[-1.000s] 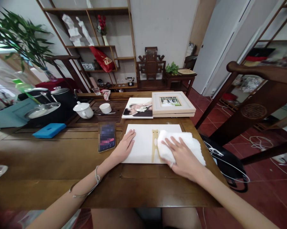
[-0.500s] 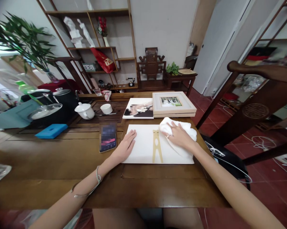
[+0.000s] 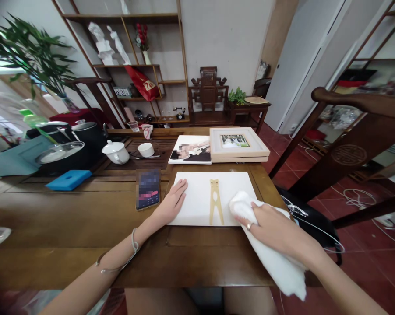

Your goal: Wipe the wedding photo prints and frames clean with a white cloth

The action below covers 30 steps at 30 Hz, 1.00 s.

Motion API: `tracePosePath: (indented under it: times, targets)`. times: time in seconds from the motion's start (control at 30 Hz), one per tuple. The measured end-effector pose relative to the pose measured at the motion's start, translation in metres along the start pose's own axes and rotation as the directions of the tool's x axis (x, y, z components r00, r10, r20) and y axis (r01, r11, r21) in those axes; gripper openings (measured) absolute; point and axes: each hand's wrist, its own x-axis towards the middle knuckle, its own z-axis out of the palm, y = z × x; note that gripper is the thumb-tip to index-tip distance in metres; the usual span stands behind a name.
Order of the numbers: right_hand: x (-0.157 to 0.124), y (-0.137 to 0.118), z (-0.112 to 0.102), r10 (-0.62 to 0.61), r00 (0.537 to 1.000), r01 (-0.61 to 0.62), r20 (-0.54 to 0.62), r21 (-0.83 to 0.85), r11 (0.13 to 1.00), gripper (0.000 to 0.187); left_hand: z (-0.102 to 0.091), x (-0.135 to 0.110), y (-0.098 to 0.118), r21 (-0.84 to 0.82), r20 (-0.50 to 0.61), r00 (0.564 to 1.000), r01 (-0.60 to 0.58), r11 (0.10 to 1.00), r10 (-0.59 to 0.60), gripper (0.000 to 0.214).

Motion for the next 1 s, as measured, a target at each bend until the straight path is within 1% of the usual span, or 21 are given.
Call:
tracePosePath:
  times: [0.03,0.1,0.17,0.2,0.23,0.3,0.37,0.4,0.47,0.57,0.6,0.63,0.7,0.77,0.83,0.9,1.0]
  targets:
    - [0.007,0.0,-0.003,0.051,0.999,-0.051,-0.004,0.03,0.998,0.054,0.0,0.0,0.0,0.003,0.003,1.0,0.003,1.0,-0.003,0.047]
    - [0.032,-0.002,-0.007,0.144,0.989,-0.142,-0.02,0.079,0.987,0.062,0.0,0.0,0.0,0.011,0.008,1.0,0.009,1.0,-0.009,0.047]
    - [0.065,-0.009,-0.008,0.173,0.984,-0.169,-0.035,0.105,0.98,0.066,0.0,0.0,0.0,0.018,0.005,1.0,0.001,1.0,-0.001,0.047]
    - [0.081,-0.015,-0.007,0.163,0.985,-0.157,-0.047,0.109,0.982,0.067,0.0,0.0,0.0,0.02,0.001,1.0,-0.007,1.0,0.007,0.047]
    - [0.097,-0.022,-0.004,0.129,0.99,-0.122,-0.061,0.105,0.987,0.067,0.0,0.0,-0.001,0.021,-0.004,1.0,-0.015,1.0,0.015,0.046]
    - [0.121,-0.037,0.005,0.019,0.994,-0.012,-0.109,0.059,0.998,0.064,0.001,-0.001,-0.002,0.024,-0.011,1.0,-0.026,0.999,0.027,0.046]
    - [0.133,-0.053,0.016,-0.131,0.982,0.128,-0.138,-0.026,0.991,0.062,0.002,-0.001,-0.003,0.025,-0.017,0.999,-0.031,0.999,0.032,0.045]
    - [0.133,-0.059,0.021,-0.215,0.967,0.207,-0.134,-0.068,0.976,0.062,0.002,-0.001,-0.004,0.024,-0.019,0.999,-0.032,0.999,0.033,0.046]
    - [0.122,-0.07,0.03,-0.367,0.925,0.354,-0.096,-0.13,0.926,0.063,0.004,-0.001,-0.005,0.021,-0.025,0.999,-0.031,0.999,0.031,0.046]
    - [0.08,-0.079,0.04,-0.538,0.843,0.529,-0.014,-0.165,0.833,0.066,0.005,-0.001,-0.005,0.016,-0.036,0.999,-0.025,1.0,0.026,0.046]
    - [0.064,-0.081,0.043,-0.571,0.821,0.564,0.005,-0.166,0.809,0.067,0.005,-0.001,-0.004,0.013,-0.037,0.999,-0.023,1.0,0.024,0.046]
    - [0.048,-0.083,0.045,-0.585,0.811,0.578,0.011,-0.164,0.799,0.069,0.005,-0.001,-0.004,0.01,-0.035,0.999,-0.021,1.0,0.021,0.046]
    - [0.024,-0.084,0.047,-0.576,0.817,0.57,0.007,-0.154,0.807,0.072,0.004,-0.001,-0.003,0.002,-0.031,0.999,-0.018,1.0,0.018,0.046]
    - [0.019,-0.083,0.045,-0.531,0.847,0.526,0.004,-0.145,0.838,0.07,0.004,-0.001,-0.003,-0.009,-0.033,0.999,-0.024,1.0,0.023,0.046]
    - [0.033,-0.081,0.04,-0.458,0.889,0.453,0.001,-0.146,0.879,0.065,0.004,-0.002,-0.003,-0.026,-0.04,0.999,-0.031,0.999,0.029,0.045]
    - [0.06,-0.082,0.034,-0.366,0.93,0.359,-0.013,-0.164,0.919,0.062,0.004,-0.001,-0.004,-0.054,-0.048,0.998,-0.03,0.998,0.027,0.045]
    - [0.097,-0.097,0.034,-0.256,0.966,0.239,-0.043,-0.239,0.941,0.063,0.004,0.001,-0.008,-0.139,-0.071,0.998,-0.012,0.99,0.002,0.045]
